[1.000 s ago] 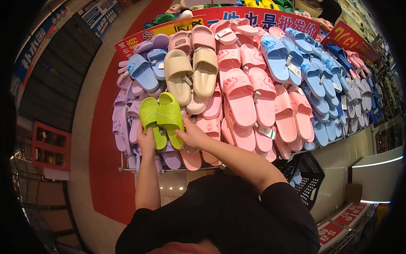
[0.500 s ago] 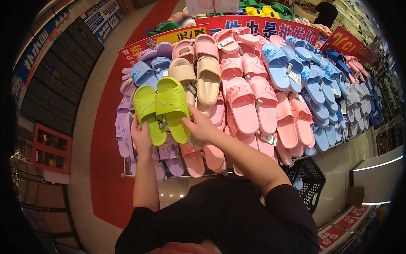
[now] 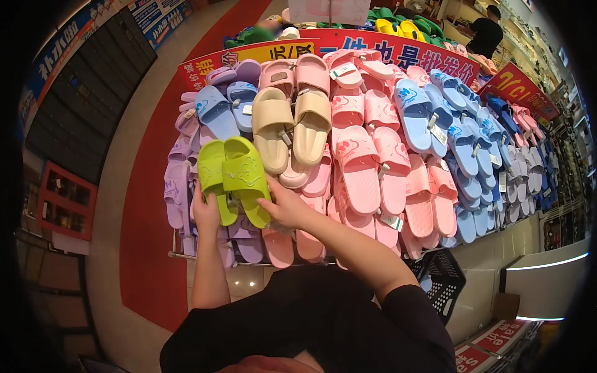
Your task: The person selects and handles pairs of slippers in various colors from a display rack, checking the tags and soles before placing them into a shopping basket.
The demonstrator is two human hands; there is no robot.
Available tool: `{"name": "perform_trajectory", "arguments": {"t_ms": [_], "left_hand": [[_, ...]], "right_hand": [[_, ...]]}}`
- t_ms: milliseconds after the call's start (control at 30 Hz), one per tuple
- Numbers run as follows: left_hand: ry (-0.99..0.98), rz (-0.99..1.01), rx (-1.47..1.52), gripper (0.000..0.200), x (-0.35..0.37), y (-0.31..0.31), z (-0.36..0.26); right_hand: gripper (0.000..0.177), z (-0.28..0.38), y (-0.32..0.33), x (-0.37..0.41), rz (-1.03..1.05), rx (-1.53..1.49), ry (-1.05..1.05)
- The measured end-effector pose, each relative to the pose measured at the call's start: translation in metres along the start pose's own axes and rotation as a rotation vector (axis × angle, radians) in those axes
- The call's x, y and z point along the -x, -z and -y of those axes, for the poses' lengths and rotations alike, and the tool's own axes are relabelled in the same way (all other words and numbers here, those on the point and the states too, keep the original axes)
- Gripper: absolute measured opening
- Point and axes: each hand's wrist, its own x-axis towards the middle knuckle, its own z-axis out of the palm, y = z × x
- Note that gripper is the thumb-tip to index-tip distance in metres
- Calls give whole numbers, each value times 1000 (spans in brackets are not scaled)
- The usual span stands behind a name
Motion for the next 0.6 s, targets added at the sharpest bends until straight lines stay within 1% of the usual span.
{"name": "perform_trajectory", "arguments": {"t_ms": [33,67,100,167,200,233,300,333,367,400,467,500,567,600], "left_hand": [[4,-1,-8,65,8,3,5],[28,68,-295,68,17,3,9],[53,137,-581,72,24,2,8],[56,100,-546,75,28,-2,4],[70,87,-570,74,29,-3,5],[83,74,-591,73,30,-5,4],[62,44,-603,71,33,-8,-2],[5,10,-654,69,33,-9,-6],[-51,-23,-705,67,33,-9,-11],[-50,-23,-704,67,30,-9,-18],[-194,-69,-642,62,14,-12,-31],[-191,-72,-641,62,3,-16,-31],[-185,-7,-470,58,-32,-28,-30],[-154,-42,-470,55,-56,-40,-27]], "right_hand": [[65,-7,-4,-1,33,180,-34],[71,-22,-6,-3,129,210,-149],[71,-28,-9,-1,133,201,-148],[73,-38,-14,6,32,310,-200],[81,-34,-12,6,66,324,-252],[81,-30,-13,9,71,324,-253],[81,-17,-12,18,18,204,-362],[81,-15,-11,23,18,208,-362],[78,-13,-10,30,-32,205,-284],[76,-12,-11,37,-82,200,-207],[72,-8,-9,55,-109,221,-188],[69,-6,-9,67,-136,238,-170],[66,0,-6,93,-123,282,-153],[64,9,-5,109,-44,236,-229]]}}
